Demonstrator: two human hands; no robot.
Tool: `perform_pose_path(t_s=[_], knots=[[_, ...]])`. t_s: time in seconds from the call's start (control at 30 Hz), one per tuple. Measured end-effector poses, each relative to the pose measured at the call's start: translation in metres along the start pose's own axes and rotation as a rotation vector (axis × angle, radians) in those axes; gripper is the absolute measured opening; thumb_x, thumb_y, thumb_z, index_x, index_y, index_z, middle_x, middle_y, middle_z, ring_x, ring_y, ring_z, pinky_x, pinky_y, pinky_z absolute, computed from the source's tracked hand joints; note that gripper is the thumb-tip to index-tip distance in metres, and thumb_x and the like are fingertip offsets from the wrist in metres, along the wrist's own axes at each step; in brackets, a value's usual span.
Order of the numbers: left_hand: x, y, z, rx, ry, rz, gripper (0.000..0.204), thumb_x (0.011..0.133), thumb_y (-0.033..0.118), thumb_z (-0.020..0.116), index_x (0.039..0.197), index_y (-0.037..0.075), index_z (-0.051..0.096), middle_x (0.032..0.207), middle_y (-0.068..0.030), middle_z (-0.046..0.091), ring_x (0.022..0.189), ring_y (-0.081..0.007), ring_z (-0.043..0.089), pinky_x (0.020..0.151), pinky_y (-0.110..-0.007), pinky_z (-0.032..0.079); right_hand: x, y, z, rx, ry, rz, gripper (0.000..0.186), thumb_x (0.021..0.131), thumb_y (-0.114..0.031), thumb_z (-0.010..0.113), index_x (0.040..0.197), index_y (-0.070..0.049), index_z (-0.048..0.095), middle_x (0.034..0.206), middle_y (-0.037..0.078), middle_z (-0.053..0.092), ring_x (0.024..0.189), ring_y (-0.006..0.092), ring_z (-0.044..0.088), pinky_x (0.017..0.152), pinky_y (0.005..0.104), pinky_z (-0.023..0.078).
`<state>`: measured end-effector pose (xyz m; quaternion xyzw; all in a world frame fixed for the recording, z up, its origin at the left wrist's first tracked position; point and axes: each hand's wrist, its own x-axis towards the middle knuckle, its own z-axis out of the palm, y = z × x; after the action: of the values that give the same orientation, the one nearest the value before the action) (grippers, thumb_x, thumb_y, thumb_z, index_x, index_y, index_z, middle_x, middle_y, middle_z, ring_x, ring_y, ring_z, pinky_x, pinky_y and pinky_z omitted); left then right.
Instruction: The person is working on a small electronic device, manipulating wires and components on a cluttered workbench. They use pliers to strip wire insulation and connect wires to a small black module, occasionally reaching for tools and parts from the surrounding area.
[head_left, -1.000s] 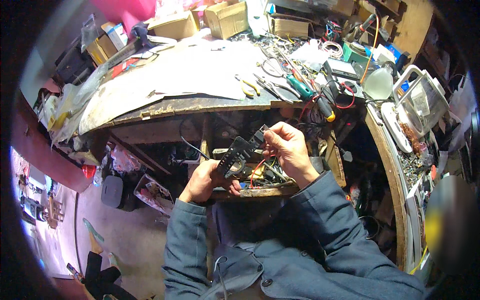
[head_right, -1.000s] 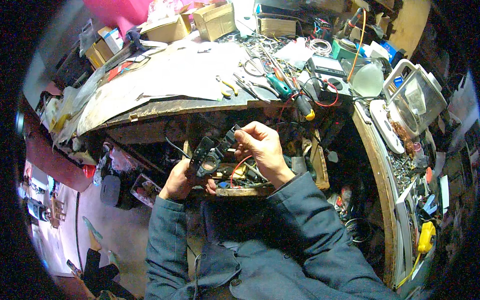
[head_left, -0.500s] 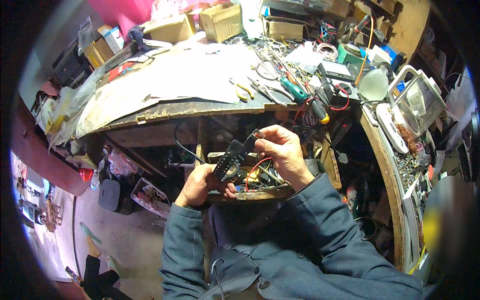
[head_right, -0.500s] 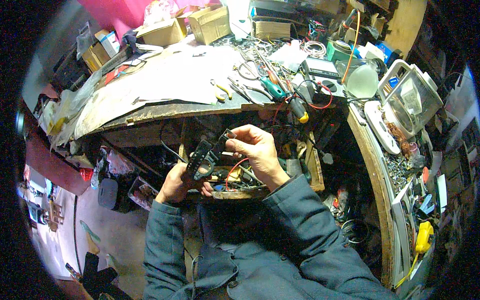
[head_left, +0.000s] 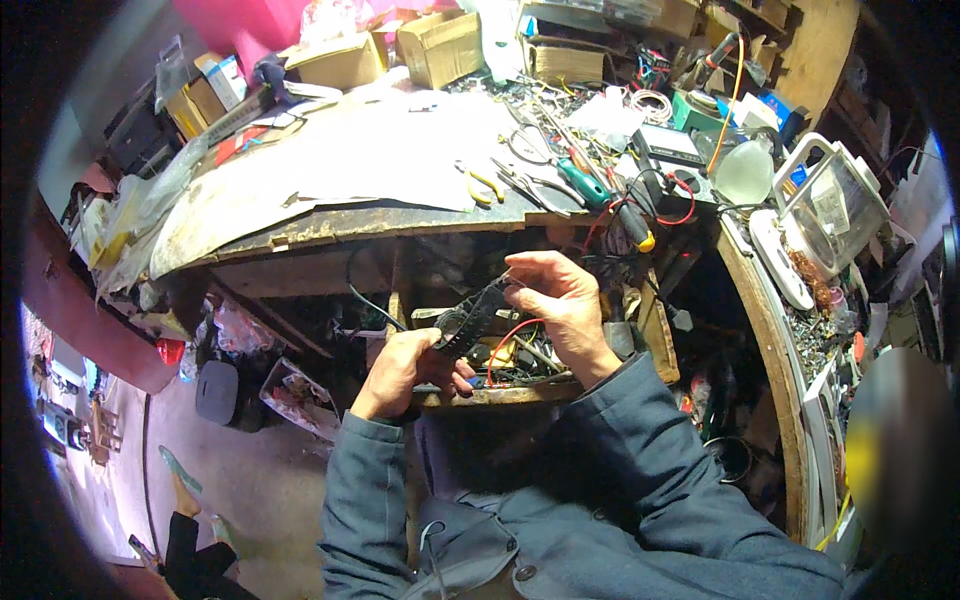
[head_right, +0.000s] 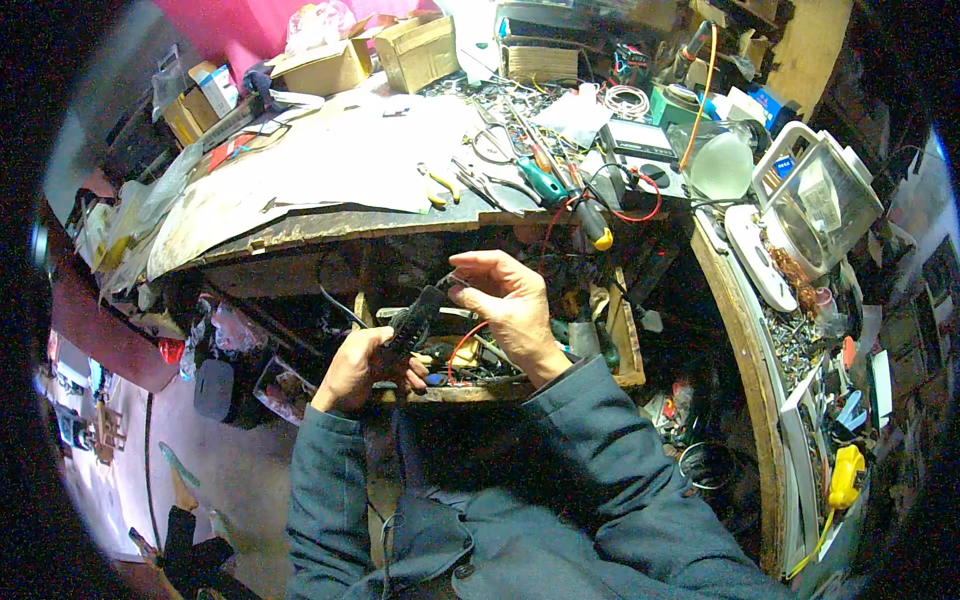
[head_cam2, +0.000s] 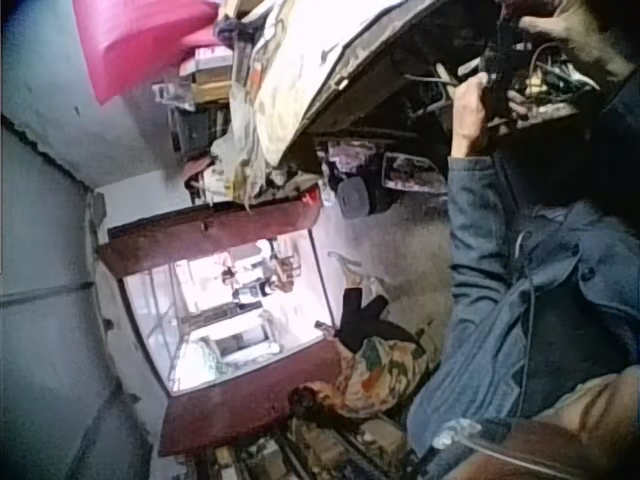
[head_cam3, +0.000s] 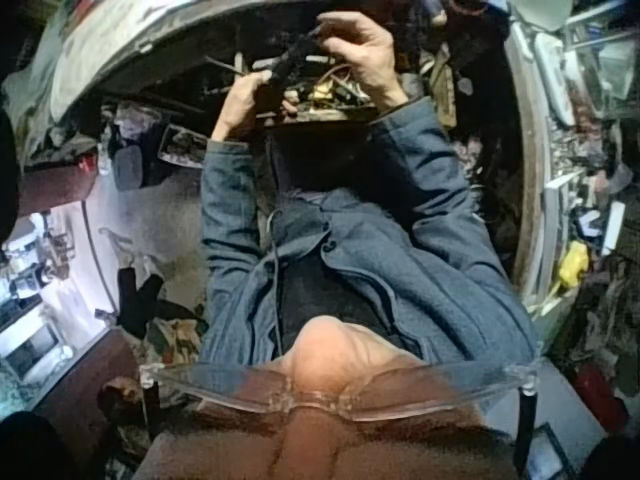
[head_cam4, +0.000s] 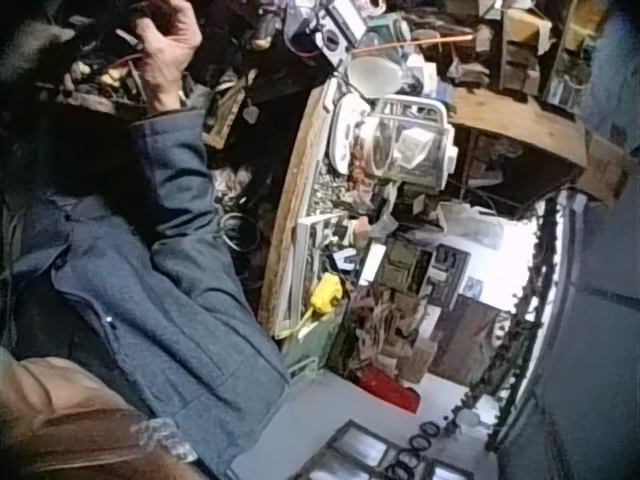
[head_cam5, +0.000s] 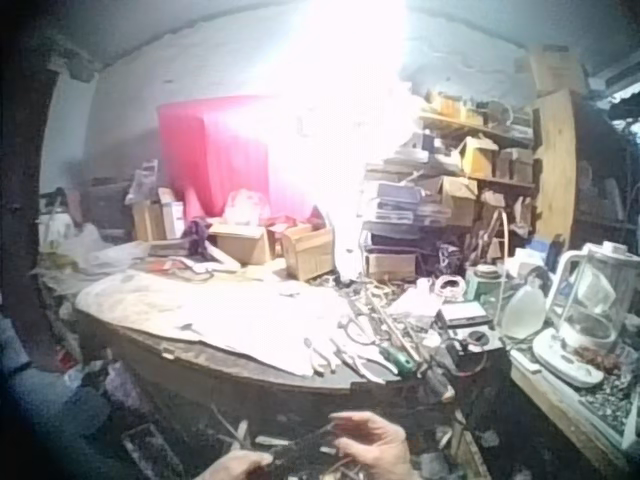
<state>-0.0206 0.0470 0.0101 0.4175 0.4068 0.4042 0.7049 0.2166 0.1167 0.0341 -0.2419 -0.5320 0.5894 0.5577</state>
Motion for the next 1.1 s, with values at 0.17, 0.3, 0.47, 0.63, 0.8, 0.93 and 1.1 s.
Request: perform_pose_path(t_s=[0.17, 0.3, 0.47, 0.63, 0.8, 0.93, 1.1], knots=[[0.002, -0.001, 0.005, -0.008, 0.046, 0.093, 0.039, 0.101, 0.031, 0.052, 0.121, -0.001, 0.060, 0.103, -0.0192, 0.073, 0.082, -0.0289, 0.074, 0.071, -0.037, 0.060, 0.000, 0.006, -0.003, -0.097, -0.048, -0.008, 0.025, 0.090, 0.003, 0.069, 0.113, -0.005, 0.070, 0.099, 0.000, 0.070, 0.081, 0.0034, 0.061, 0.070, 0.0195, 0.049], [0.002, -0.004, 0.003, -0.017, 0.029, 0.118, 0.036, 0.102, 0.027, 0.055, 0.124, -0.001, 0.059, 0.107, -0.0161, 0.072, 0.085, -0.0275, 0.074, 0.074, -0.036, 0.059, -0.001, -0.002, 0.004, -0.069, -0.015, 0.110, 0.019, 0.093, -0.001, 0.067, 0.112, -0.005, 0.070, 0.097, -0.001, 0.070, 0.078, 0.0027, 0.060, 0.067, 0.0191, 0.049], [0.004, -0.003, 0.003, 0.043, 0.034, 0.162, 0.034, 0.101, 0.024, 0.058, 0.125, 0.000, 0.059, 0.111, -0.0146, 0.071, 0.089, -0.0255, 0.074, 0.076, -0.034, 0.059, -0.002, 0.003, -0.002, -0.030, -0.122, 0.137, 0.032, 0.095, 0.001, 0.060, 0.127, -0.001, 0.064, 0.106, 0.006, 0.073, 0.092, 0.0120, 0.068, 0.081, 0.0246, 0.054], [0.000, -0.003, 0.005, -0.046, 0.045, 0.214, 0.035, 0.098, 0.018, 0.062, 0.127, -0.001, 0.057, 0.114, -0.0126, 0.068, 0.093, -0.0249, 0.073, 0.081, -0.036, 0.059, 0.000, -0.008, 0.000, 0.168, -0.152, 0.300, 0.046, 0.086, 0.006, 0.051, 0.130, 0.001, 0.062, 0.114, 0.014, 0.072, 0.099, 0.0210, 0.070, 0.085, 0.0295, 0.054], [-0.002, 0.002, 0.007, -0.065, 0.039, 0.231, 0.036, 0.096, 0.013, 0.066, 0.127, -0.001, 0.055, 0.113, -0.0137, 0.069, 0.093, -0.0234, 0.072, 0.084, -0.036, 0.060, 0.001, -0.010, -0.005, 0.247, -0.107, 0.410, 0.033, 0.098, -0.010, 0.061, 0.129, 0.001, 0.061, 0.108, 0.014, 0.072, 0.089, 0.0198, 0.070, 0.076, 0.0296, 0.055], [-0.002, -0.004, 0.006, -0.100, 0.083, 0.278, 0.036, 0.091, 0.004, 0.071, 0.123, -0.001, 0.055, 0.109, -0.0153, 0.071, 0.093, -0.0226, 0.072, 0.086, -0.036, 0.060, 0.004, 0.003, -0.008, 0.211, -0.101, 0.399, 0.032, 0.101, -0.019, 0.062, 0.126, 0.002, 0.063, 0.101, 0.011, 0.072, 0.082, 0.0156, 0.069, 0.068, 0.0276, 0.055], [-0.004, 0.000, 0.009, -0.111, 0.115, 0.248, 0.038, 0.089, 0.002, 0.075, 0.120, -0.002, 0.054, 0.106, -0.0168, 0.072, 0.092, -0.0228, 0.073, 0.084, -0.034, 0.061, 0.003, 0.008, -0.007, 0.177, -0.076, 0.402, 0.031, 0.102, -0.019, 0.061, 0.125, 0.002, 0.063, 0.098, 0.010, 0.071, 0.077, 0.0144, 0.067, 0.066, 0.0276, 0.056]])
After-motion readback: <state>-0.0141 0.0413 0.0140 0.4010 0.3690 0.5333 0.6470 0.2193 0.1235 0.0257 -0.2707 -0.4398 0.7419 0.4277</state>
